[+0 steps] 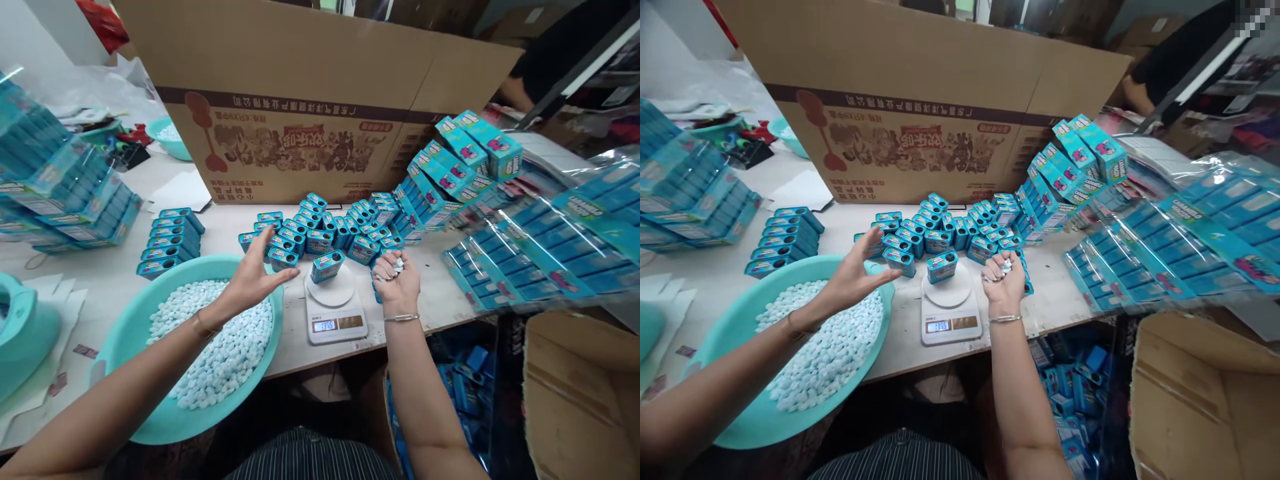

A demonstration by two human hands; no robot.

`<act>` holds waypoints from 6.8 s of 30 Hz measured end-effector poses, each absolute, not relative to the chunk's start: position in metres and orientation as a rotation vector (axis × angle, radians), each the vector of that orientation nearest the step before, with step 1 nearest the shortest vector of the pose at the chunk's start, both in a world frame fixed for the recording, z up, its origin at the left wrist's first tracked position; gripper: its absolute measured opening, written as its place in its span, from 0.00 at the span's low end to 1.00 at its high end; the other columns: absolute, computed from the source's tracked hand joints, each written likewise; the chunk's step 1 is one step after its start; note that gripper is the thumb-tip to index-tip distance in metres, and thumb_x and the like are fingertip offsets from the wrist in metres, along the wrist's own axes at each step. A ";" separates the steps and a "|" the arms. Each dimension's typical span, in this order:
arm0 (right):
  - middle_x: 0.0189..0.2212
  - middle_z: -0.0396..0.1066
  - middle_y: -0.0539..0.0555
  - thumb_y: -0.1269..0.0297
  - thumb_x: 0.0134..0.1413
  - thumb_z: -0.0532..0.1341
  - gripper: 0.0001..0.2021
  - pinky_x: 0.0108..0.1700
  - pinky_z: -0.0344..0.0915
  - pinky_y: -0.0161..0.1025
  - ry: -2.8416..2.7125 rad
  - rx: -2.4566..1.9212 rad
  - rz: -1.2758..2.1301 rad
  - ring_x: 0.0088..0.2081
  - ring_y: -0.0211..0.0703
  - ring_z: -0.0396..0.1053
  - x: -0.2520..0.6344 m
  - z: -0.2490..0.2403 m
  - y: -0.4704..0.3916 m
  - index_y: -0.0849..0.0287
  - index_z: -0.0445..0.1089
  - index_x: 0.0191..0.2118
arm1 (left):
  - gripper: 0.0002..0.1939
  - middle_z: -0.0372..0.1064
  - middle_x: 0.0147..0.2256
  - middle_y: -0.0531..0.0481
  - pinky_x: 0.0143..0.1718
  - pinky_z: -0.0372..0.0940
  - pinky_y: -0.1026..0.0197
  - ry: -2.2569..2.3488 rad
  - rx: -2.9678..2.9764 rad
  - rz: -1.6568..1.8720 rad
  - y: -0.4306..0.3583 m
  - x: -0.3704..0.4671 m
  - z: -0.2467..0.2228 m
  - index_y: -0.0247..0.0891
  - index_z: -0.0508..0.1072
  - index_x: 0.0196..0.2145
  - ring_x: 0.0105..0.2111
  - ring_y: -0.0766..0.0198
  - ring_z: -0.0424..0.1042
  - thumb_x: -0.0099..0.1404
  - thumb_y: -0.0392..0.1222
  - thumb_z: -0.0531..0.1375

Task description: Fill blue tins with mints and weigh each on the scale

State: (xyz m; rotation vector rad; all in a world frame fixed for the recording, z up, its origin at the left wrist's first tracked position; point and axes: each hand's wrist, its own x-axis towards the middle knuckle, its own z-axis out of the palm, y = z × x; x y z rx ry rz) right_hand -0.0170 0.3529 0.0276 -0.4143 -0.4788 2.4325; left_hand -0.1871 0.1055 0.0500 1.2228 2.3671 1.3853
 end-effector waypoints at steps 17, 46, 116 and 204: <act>0.15 0.52 0.40 0.51 0.56 0.59 0.18 0.12 0.45 0.26 -0.822 -0.603 2.198 0.13 0.26 0.45 -0.100 0.055 0.328 0.56 0.55 0.24 | 0.28 0.70 0.51 0.39 0.52 0.65 0.51 2.310 1.401 0.943 0.221 -0.159 0.021 0.35 0.68 0.52 0.51 0.50 0.70 0.55 0.45 0.66; 0.12 0.46 0.40 0.64 0.63 0.46 0.17 0.14 0.45 0.27 -0.494 -0.621 2.258 0.12 0.29 0.45 -0.060 0.063 0.354 0.56 0.51 0.21 | 0.31 0.69 0.54 0.40 0.56 0.63 0.52 2.168 1.505 1.207 0.206 -0.179 0.029 0.35 0.68 0.54 0.54 0.51 0.68 0.55 0.47 0.67; 0.15 0.51 0.40 0.69 0.56 0.54 0.12 0.15 0.50 0.28 -0.389 -0.414 2.138 0.13 0.28 0.51 0.028 0.053 0.361 0.56 0.52 0.23 | 0.23 0.68 0.50 0.43 0.54 0.63 0.49 2.491 1.595 1.087 0.126 -0.198 0.053 0.38 0.67 0.55 0.51 0.53 0.67 0.63 0.47 0.59; 0.16 0.56 0.42 0.66 0.62 0.47 0.13 0.19 0.58 0.27 -0.333 -0.826 2.015 0.15 0.29 0.54 -0.016 0.026 0.347 0.57 0.55 0.24 | 0.22 0.69 0.47 0.42 0.52 0.63 0.52 2.399 1.626 1.141 0.187 -0.177 0.034 0.35 0.70 0.50 0.49 0.54 0.67 0.61 0.48 0.63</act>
